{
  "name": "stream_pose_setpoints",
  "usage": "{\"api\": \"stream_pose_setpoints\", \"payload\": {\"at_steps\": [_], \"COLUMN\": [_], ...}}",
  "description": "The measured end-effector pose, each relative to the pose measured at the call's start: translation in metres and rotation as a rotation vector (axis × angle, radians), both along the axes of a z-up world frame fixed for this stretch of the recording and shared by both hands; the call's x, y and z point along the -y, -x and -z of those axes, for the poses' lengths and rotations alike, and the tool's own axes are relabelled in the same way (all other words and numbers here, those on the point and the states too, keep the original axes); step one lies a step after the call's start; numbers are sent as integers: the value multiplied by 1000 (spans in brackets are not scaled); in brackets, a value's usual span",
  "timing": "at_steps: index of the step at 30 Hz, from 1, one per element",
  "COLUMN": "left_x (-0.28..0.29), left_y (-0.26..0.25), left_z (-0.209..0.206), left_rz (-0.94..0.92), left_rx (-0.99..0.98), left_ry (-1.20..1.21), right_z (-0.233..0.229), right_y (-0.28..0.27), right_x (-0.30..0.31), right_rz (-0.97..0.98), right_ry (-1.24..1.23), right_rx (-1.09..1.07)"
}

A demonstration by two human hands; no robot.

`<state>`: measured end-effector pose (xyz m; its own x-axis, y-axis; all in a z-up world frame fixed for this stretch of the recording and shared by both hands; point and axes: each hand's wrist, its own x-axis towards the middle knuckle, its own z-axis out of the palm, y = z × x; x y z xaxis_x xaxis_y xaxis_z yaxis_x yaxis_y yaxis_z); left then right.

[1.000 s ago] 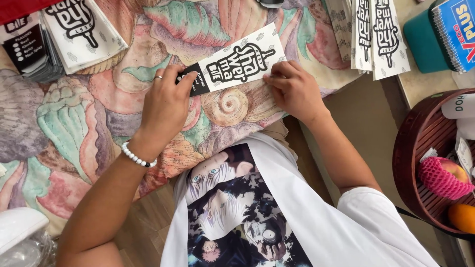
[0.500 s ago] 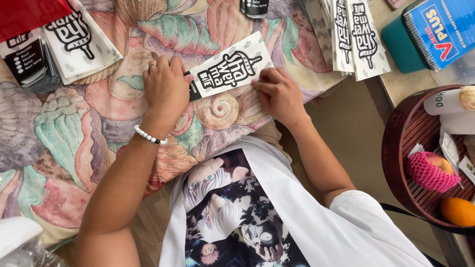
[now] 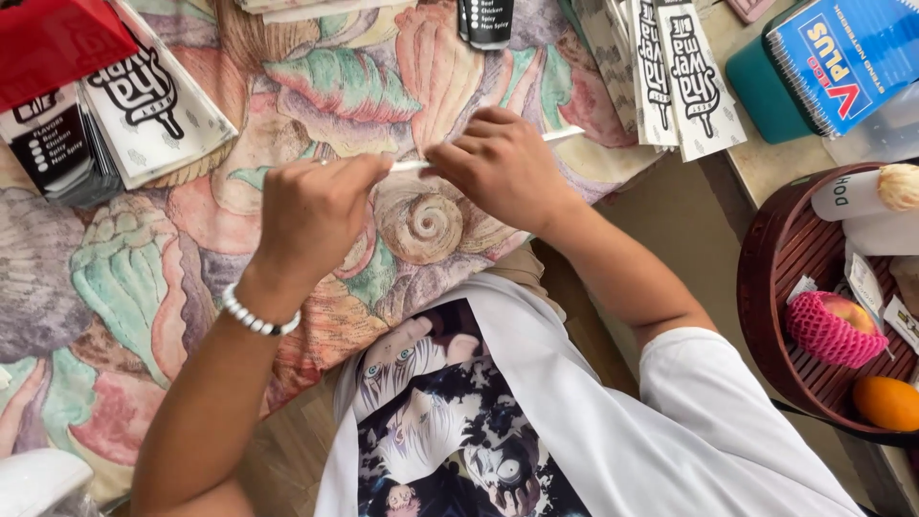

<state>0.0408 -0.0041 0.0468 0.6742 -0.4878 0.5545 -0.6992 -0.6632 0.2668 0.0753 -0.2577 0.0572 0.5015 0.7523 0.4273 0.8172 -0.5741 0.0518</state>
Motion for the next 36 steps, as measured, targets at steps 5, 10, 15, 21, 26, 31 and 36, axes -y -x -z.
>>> {"api": "stream_pose_setpoints", "payload": {"at_steps": [5, 10, 15, 21, 26, 31, 36], "left_x": [-44, -83, -6, 40, 42, 51, 47], "left_y": [5, -8, -28, -47, -72, -84, -95], "left_z": [-26, -41, -68, -68, -61, -66, -79], "left_rz": [-32, -252, -68, 85, 106, 173, 87], "left_rx": [-32, 37, 40, 64, -57, -314, -599], "left_ry": [-89, -160, -130, -133, -108, -281, -636], "right_z": [-20, -51, -57, -56, -62, -49, -52], "right_y": [-11, -3, 11, -1, -6, -11, -11], "right_x": [90, 160, 73, 35, 47, 57, 79], "right_rz": [1, 341, 214, 179, 163, 224, 204], "right_ry": [29, -221, -221, -37, -80, 82, 74], "right_rx": [-197, 63, 227, 146, -7, -10, -172]}}
